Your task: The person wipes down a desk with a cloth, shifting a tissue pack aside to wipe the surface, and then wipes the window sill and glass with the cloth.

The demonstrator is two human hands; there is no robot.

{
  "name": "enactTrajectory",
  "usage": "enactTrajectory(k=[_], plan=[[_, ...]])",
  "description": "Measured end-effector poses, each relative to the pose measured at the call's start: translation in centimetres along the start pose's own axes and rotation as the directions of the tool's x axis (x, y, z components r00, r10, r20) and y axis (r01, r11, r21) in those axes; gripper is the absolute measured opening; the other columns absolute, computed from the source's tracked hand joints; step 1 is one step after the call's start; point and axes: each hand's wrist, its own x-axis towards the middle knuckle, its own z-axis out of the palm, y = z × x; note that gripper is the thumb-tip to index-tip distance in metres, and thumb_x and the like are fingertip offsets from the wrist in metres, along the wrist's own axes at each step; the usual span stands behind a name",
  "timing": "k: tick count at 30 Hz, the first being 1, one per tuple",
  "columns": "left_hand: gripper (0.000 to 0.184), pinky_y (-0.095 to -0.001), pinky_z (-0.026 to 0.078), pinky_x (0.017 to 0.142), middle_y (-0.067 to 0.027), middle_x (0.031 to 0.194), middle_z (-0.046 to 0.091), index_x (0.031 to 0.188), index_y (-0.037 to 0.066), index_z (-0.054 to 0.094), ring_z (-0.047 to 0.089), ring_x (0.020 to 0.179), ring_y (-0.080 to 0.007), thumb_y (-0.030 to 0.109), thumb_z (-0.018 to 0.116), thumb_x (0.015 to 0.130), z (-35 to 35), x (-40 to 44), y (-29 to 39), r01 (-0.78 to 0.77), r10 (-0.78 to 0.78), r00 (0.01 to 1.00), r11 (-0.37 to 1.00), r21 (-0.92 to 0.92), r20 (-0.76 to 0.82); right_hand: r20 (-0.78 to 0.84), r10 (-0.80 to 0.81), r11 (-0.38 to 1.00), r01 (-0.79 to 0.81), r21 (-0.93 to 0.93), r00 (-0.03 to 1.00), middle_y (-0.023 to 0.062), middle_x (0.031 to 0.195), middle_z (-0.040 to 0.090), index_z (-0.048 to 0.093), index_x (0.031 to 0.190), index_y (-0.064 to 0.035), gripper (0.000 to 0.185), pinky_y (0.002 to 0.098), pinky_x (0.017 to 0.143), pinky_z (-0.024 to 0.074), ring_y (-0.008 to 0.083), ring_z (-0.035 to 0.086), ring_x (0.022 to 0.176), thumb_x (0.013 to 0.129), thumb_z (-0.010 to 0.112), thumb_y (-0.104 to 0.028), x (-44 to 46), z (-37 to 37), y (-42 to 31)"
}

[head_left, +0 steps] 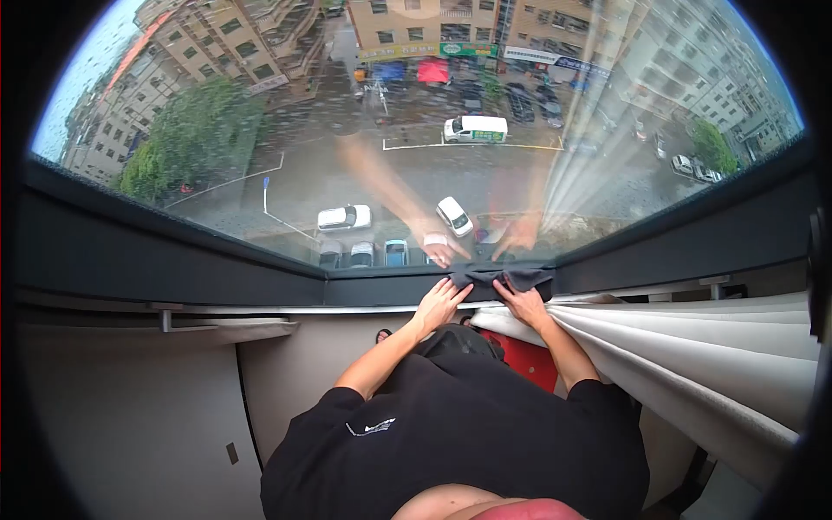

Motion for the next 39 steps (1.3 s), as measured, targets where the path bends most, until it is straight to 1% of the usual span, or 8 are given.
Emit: enactTrajectory(k=[6,10,12,15,22,24,31,39], plan=[[0.074,-0.0453,0.027,0.120,-0.0154,0.139,0.055,0.152,0.010,0.041,0.047,0.135,-0.0312,0.014,0.065,0.082,-6.8,-5.4,0.2,0.346,-0.349,0.937,0.933,0.096,0.025,-0.053,-0.171,0.984,0.174,0.042,0.984,0.0136,0.145,0.052,0.046,0.151,-0.0240,0.065,0.0448,0.100,0.0483,0.0322,0.056,0.127,0.089,0.065,-0.024,6.0,-2.8,-5.8],[0.084,-0.0452,0.023,0.121,-0.0165,0.143,0.049,0.156,0.004,0.030,0.041,0.138,-0.0333,0.019,0.068,0.083,-8.5,-13.4,-2.8,0.645,-0.681,0.730,0.714,0.272,0.060,0.276,-0.124,0.957,0.042,0.287,0.953,0.0166,0.138,0.058,0.039,0.155,-0.0232,0.073,0.0430,0.089,0.0544,0.0325,0.066,0.113,0.086,0.062,-0.016,14.3,-2.0,-16.5],[0.090,-0.0451,0.022,0.122,-0.0159,0.144,0.048,0.155,-0.002,0.026,0.039,0.140,-0.0322,0.025,0.071,0.082,-8.8,-15.5,-3.8,0.765,-0.811,0.568,0.583,0.275,0.141,0.002,-0.237,0.939,0.228,0.258,0.971,0.0183,0.118,0.069,0.032,0.158,-0.0232,0.079,0.0434,0.070,0.0571,0.0298,0.073,0.084,0.085,0.061,-0.015,17.3,1.4,-20.2],[0.093,-0.0459,0.021,0.123,-0.0197,0.150,0.042,0.152,-0.006,0.029,0.036,0.143,-0.0339,0.033,0.074,0.081,-7.7,-16.8,-4.6,0.717,-0.752,0.650,0.656,0.235,0.115,0.016,-0.223,0.935,0.210,0.285,0.975,0.0121,0.071,0.069,0.030,0.158,-0.0230,0.077,0.0415,0.058,0.0513,0.0281,0.068,0.058,0.088,0.060,-0.016,19.6,1.8,-23.5],[0.084,-0.0498,0.023,0.122,-0.0235,0.152,0.039,0.150,-0.008,0.031,0.035,0.142,-0.0383,0.027,0.070,0.084,-6.8,-18.0,-5.0,0.676,-0.679,0.732,0.734,0.061,0.054,-0.252,-0.310,0.895,0.370,0.249,0.917,0.0120,0.071,0.069,0.032,0.158,-0.0290,0.070,0.0384,0.055,0.0507,0.0260,0.066,0.056,0.094,0.061,-0.028,19.1,1.1,-20.4],[0.083,-0.0497,0.024,0.122,-0.0221,0.152,0.039,0.150,-0.010,0.031,0.037,0.140,-0.0393,0.025,0.069,0.085,-7.3,-17.4,-4.8,0.663,-0.665,0.746,0.746,0.060,0.014,0.199,-0.292,0.944,0.248,0.218,0.935,0.0126,0.092,0.073,0.031,0.158,-0.0298,0.069,0.0371,0.061,0.0543,0.0253,0.069,0.064,0.096,0.062,-0.034,18.1,-0.9,-18.9],[0.084,-0.0578,0.032,0.116,-0.0204,0.119,0.063,0.157,0.011,0.031,0.052,0.121,-0.0452,0.023,0.071,0.084,-13.5,-12.5,-3.0,0.476,-0.480,0.875,0.876,-0.079,-0.065,0.000,-0.333,0.925,0.326,0.195,0.943,0.0091,0.139,0.060,0.037,0.156,-0.0274,0.071,0.0419,0.107,0.0439,0.0261,0.062,0.121,0.092,0.066,-0.036,15.9,-6.8,-16.1],[0.086,-0.0579,0.029,0.116,-0.0198,0.120,0.062,0.155,0.009,0.037,0.053,0.121,-0.0431,0.028,0.075,0.080,-22.4,-6.8,-0.6,0.220,-0.225,0.974,0.969,-0.107,-0.030,0.440,-0.039,0.988,-0.031,0.150,0.897,0.0151,0.132,0.064,0.037,0.156,-0.0322,0.070,0.0429,0.103,0.0465,0.0315,0.067,0.112,0.092,0.065,-0.037,12.8,-19.9,-12.4]])
